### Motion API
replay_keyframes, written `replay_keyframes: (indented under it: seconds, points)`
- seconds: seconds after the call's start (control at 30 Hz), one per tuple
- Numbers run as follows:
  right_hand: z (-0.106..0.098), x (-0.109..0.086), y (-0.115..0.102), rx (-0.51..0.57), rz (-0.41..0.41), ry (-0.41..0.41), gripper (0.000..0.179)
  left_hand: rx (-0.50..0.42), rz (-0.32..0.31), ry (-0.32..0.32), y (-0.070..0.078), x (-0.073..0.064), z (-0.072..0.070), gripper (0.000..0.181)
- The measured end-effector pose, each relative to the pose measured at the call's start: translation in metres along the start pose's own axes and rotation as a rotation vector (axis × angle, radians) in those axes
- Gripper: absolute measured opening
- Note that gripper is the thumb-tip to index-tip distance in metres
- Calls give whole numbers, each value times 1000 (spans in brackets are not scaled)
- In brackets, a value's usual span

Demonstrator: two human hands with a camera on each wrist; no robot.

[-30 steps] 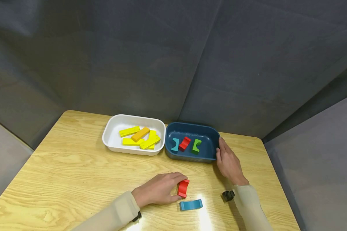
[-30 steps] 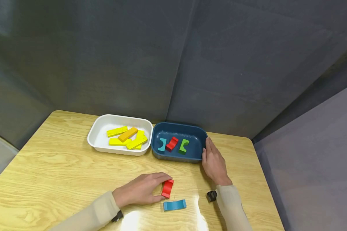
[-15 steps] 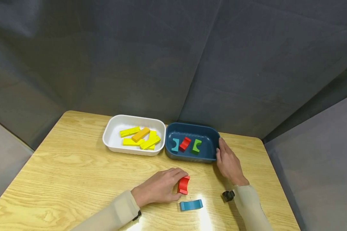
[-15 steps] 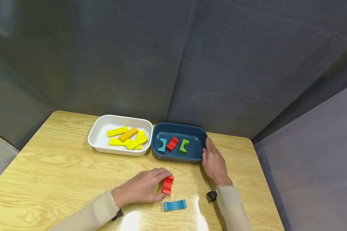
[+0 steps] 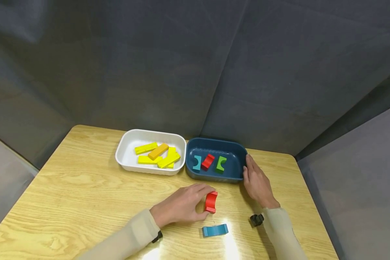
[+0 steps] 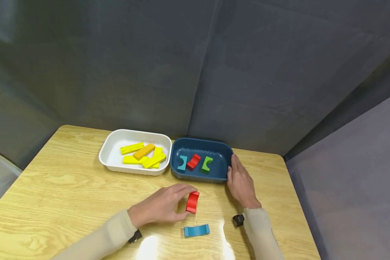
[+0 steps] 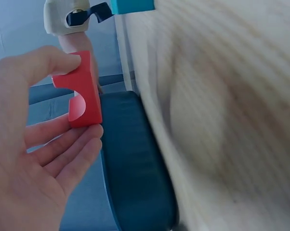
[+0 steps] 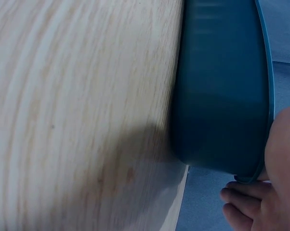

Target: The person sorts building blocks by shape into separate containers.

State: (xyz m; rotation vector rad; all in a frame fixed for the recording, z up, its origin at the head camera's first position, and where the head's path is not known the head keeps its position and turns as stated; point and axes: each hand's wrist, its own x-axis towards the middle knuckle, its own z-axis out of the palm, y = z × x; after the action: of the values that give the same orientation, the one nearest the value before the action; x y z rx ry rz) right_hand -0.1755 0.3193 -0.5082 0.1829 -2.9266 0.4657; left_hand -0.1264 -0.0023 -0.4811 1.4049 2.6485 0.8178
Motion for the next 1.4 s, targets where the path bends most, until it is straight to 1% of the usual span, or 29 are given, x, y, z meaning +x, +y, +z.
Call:
replay_keyframes:
  seconds: [0.17, 0.33, 0.5, 0.6, 0.7, 0.77, 0.87, 1.03, 1.13, 1.4]
  points:
    - [-1, 1, -1, 3, -3, 5, 57, -7, 17, 27, 0, 8, -8, 65]
    - [0, 0, 0, 5, -13, 14, 57, -29, 3, 37, -2, 18, -17, 65]
    - [0, -1, 0, 7, -14, 14, 56, -14, -5, 63, -5, 31, -24, 66]
    - [0, -1, 0, 9, -14, 19, 56, -3, -12, 68, -6, 39, -26, 65]
    - [0, -1, 0, 6, -11, 21, 56, 6, -21, 60, -6, 46, -28, 65]
    - [1, -1, 0, 1, -5, 14, 57, 0, -37, 47, -6, 51, -29, 67]
    - [1, 0, -1, -1, -1, 10, 57, 4, -55, 43, -6, 58, -32, 69]
    - [0, 0, -1, 2, -13, 23, 57, 28, -67, 86, -11, 71, -35, 68]
    - [0, 0, 0, 6, -26, 38, 56, 28, -91, 96, -14, 78, -35, 68]
    - [0, -1, 1, 12, -39, 52, 56, 19, -194, 63, -22, 92, -35, 73]
